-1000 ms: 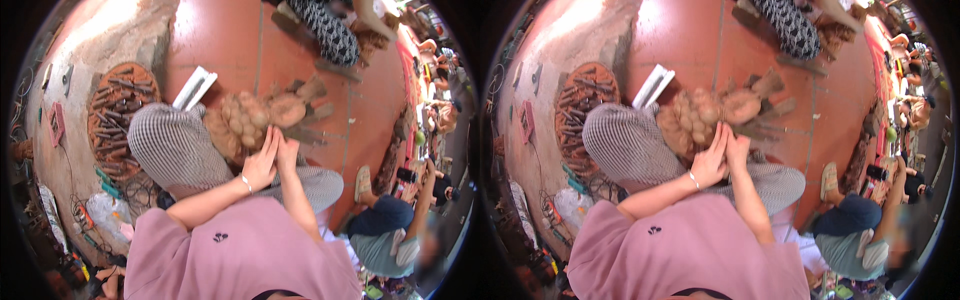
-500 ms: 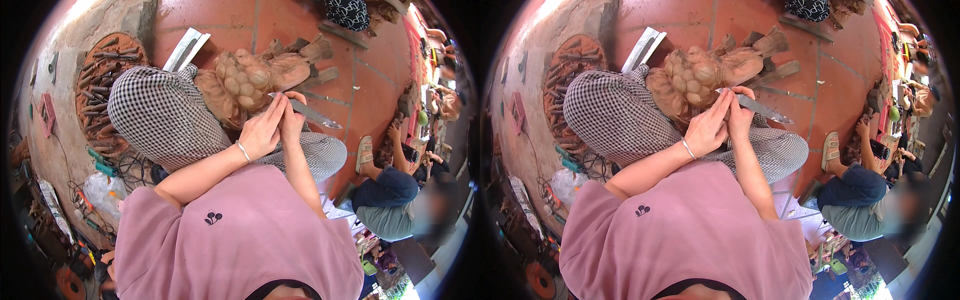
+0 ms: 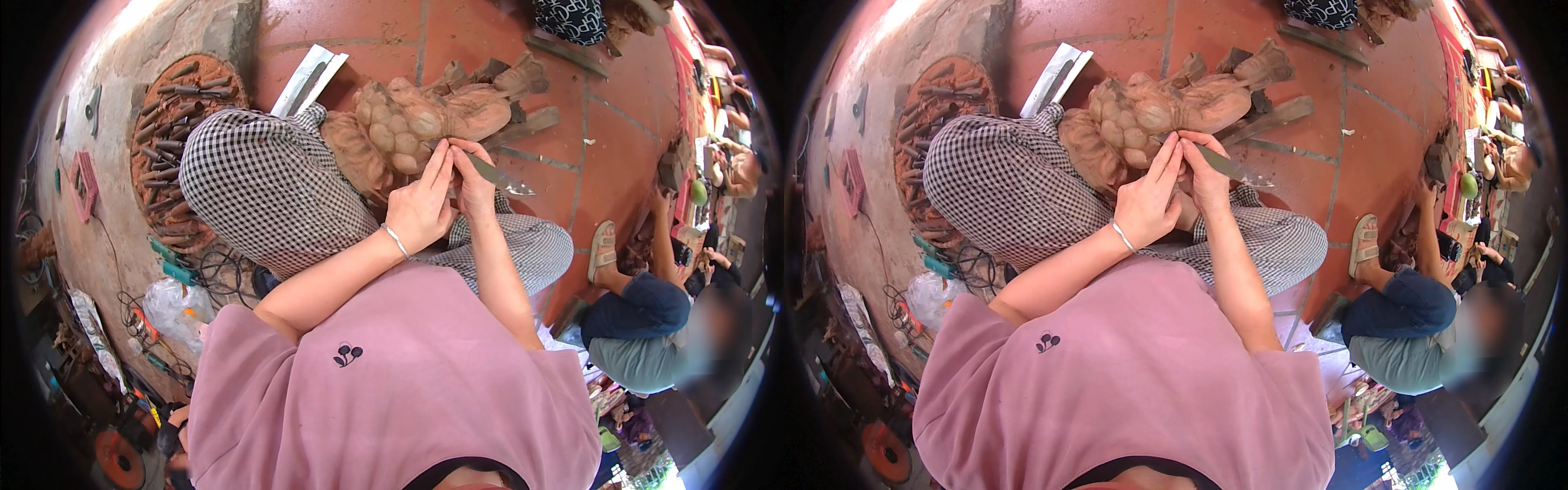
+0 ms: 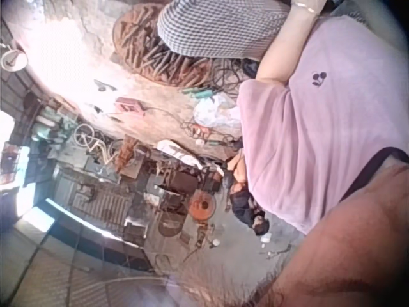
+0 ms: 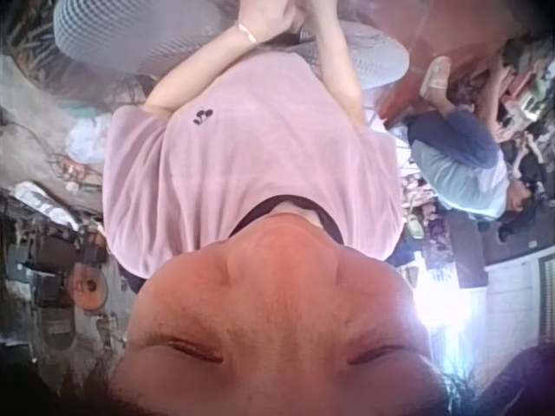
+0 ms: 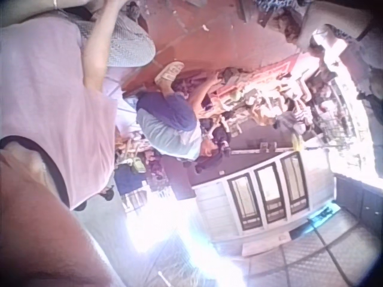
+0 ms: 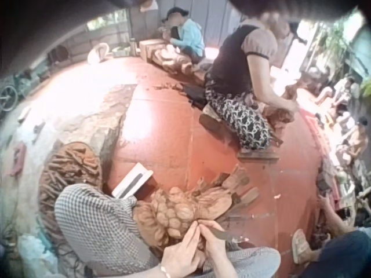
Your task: The person sits on the floor and carves a wooden object using a chisel and mallet. They hold the wood with one hand and strike the chisel with the mallet to shape the surface. The person occasionally switches tools and adjusts the wood's position.
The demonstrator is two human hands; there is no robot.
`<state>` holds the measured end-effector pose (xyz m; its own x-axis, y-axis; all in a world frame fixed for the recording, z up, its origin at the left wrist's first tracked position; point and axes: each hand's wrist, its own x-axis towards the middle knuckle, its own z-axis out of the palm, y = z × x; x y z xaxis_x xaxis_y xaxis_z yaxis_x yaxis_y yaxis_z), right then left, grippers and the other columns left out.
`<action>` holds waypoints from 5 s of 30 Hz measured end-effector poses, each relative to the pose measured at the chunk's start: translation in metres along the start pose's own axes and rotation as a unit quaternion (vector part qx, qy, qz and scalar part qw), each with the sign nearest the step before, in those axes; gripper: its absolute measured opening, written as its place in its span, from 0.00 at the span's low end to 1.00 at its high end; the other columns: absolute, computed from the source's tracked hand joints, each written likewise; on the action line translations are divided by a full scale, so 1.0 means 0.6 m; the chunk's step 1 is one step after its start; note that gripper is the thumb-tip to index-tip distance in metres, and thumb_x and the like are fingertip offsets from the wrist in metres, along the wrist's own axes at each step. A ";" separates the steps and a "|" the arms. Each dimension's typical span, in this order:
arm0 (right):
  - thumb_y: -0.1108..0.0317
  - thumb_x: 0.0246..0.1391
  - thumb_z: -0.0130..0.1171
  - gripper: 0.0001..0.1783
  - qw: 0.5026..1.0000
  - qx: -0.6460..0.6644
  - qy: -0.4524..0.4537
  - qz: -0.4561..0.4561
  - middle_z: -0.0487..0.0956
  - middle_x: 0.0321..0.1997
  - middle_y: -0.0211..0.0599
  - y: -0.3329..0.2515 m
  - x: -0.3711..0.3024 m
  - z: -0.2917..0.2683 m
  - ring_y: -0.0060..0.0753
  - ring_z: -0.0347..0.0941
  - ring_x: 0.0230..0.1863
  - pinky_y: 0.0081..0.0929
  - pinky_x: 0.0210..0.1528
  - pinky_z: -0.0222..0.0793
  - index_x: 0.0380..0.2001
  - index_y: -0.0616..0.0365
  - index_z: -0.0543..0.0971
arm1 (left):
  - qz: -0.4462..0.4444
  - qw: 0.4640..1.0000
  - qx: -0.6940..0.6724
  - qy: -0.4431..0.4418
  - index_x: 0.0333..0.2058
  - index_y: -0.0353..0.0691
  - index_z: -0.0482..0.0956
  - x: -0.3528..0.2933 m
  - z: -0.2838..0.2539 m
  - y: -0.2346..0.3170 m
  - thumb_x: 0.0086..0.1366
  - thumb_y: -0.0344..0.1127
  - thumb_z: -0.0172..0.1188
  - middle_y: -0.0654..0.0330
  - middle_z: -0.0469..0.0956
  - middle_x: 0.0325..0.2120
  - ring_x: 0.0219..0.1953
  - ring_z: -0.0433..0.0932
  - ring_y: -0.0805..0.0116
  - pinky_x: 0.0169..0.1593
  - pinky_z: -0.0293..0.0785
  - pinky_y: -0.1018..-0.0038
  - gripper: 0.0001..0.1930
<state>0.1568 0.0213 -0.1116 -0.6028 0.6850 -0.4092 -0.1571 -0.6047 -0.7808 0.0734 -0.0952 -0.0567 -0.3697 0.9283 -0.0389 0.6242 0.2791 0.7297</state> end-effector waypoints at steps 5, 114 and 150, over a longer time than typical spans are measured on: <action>0.73 0.59 0.58 0.09 0.997 0.025 0.024 -0.066 0.80 0.31 0.33 -0.018 -0.003 0.046 0.18 0.74 0.27 0.14 0.27 0.70 0.42 0.64 0.77 | 0.054 0.993 -0.012 0.107 0.64 0.30 0.56 0.012 0.001 -0.002 0.47 0.27 0.59 0.49 0.52 0.68 0.40 0.81 0.54 0.40 0.79 0.66 0.42; 0.62 0.66 0.49 0.17 0.963 0.040 0.201 -0.172 0.65 0.54 0.40 0.079 0.006 0.010 0.39 0.71 0.52 0.37 0.49 0.71 0.51 0.49 0.56 | -0.422 0.886 -0.169 -0.087 0.37 0.27 0.82 0.112 -0.122 -0.319 0.52 0.37 0.70 0.51 0.82 0.31 0.29 0.82 0.62 0.31 0.81 0.66 0.19; 0.71 0.61 0.57 0.12 0.972 0.102 0.168 -0.129 0.78 0.47 0.44 0.060 -0.035 -0.085 0.34 0.77 0.48 0.27 0.49 0.76 0.45 0.61 0.70 | -0.177 0.931 0.188 -0.259 0.49 0.43 0.76 0.093 -0.083 -0.284 0.67 0.46 0.38 0.44 0.76 0.49 0.52 0.74 0.43 0.58 0.68 0.56 0.23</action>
<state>0.2035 0.0059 -0.1549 -0.2379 0.8976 -0.3711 -0.4419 -0.4403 -0.7816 -0.0879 -0.1028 -0.1490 -0.2770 0.7284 -0.6267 0.7587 0.5659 0.3225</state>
